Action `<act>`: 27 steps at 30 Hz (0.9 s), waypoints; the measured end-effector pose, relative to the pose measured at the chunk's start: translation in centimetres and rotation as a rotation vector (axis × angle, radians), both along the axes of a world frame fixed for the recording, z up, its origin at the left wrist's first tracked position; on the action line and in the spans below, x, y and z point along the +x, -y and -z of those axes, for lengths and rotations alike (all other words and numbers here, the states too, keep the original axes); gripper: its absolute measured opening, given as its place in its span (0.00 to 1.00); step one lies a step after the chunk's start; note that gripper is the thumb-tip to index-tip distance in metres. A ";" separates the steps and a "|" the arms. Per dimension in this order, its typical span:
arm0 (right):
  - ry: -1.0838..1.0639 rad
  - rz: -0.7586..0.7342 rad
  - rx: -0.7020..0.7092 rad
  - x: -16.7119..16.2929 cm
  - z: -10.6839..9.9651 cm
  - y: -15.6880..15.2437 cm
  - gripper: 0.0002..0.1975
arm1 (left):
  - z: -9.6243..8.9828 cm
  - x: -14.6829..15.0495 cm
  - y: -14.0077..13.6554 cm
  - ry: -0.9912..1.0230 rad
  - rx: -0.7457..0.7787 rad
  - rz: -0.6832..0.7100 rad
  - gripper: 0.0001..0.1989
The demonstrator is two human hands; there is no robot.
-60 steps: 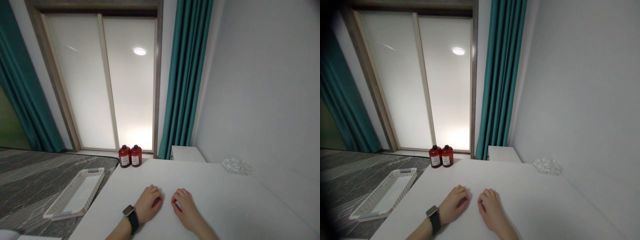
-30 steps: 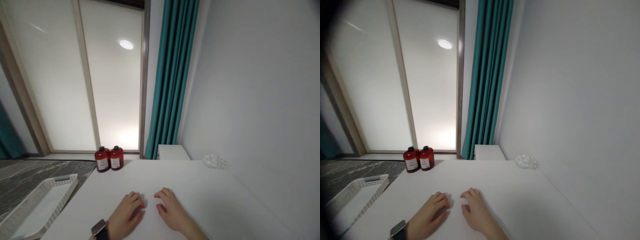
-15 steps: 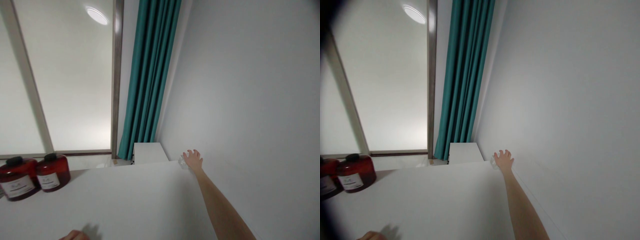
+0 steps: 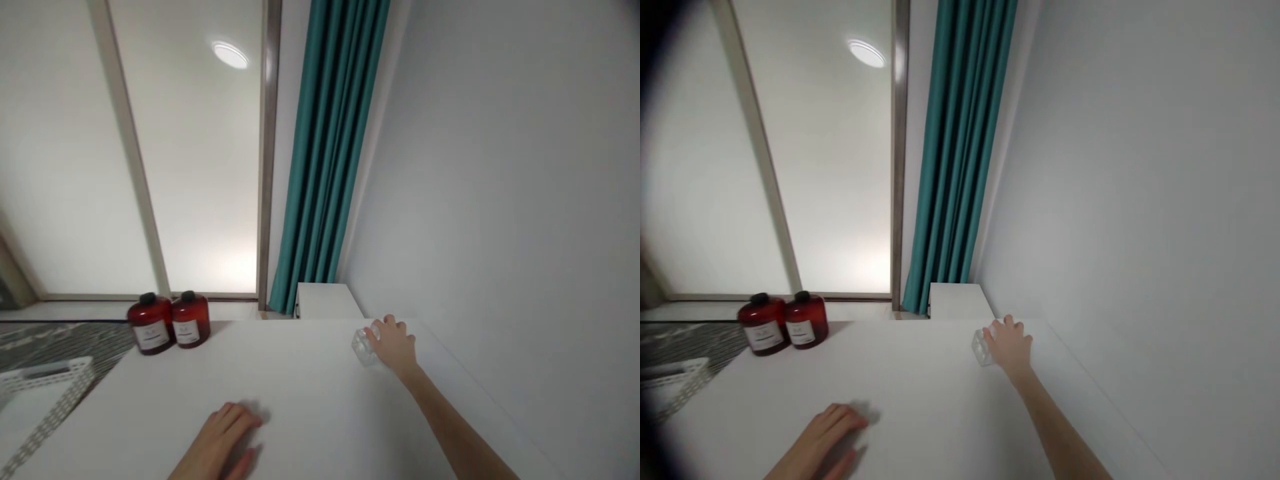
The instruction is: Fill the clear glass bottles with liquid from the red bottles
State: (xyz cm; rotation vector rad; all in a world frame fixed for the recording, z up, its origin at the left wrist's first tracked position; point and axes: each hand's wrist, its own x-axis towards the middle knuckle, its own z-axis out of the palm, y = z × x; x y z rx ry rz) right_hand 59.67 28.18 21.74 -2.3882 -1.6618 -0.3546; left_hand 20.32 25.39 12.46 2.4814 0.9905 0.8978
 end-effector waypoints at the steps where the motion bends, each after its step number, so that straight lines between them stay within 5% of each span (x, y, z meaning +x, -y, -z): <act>1: -0.005 -0.058 -0.006 -2.2 0.1 0.8 0.14 | -0.6 0.2 0.4 0.004 -0.046 -0.005 0.18; 8: -0.117 -0.457 -0.001 -16.2 0.2 6.0 0.16 | -3.0 2.5 2.2 0.123 -0.270 -0.019 0.53; 12: -0.236 -0.703 0.044 -19.3 1.0 7.2 0.23 | -2.7 1.1 1.2 0.160 -0.277 -0.070 0.43; 19: -0.220 -0.692 0.273 -17.5 4.8 6.0 0.16 | -3.5 -2.2 -0.8 0.208 -0.394 0.024 0.39; 27: -0.140 -0.525 0.472 -10.3 6.6 3.4 0.18 | -3.4 -1.9 -0.4 0.111 -0.306 -0.070 0.41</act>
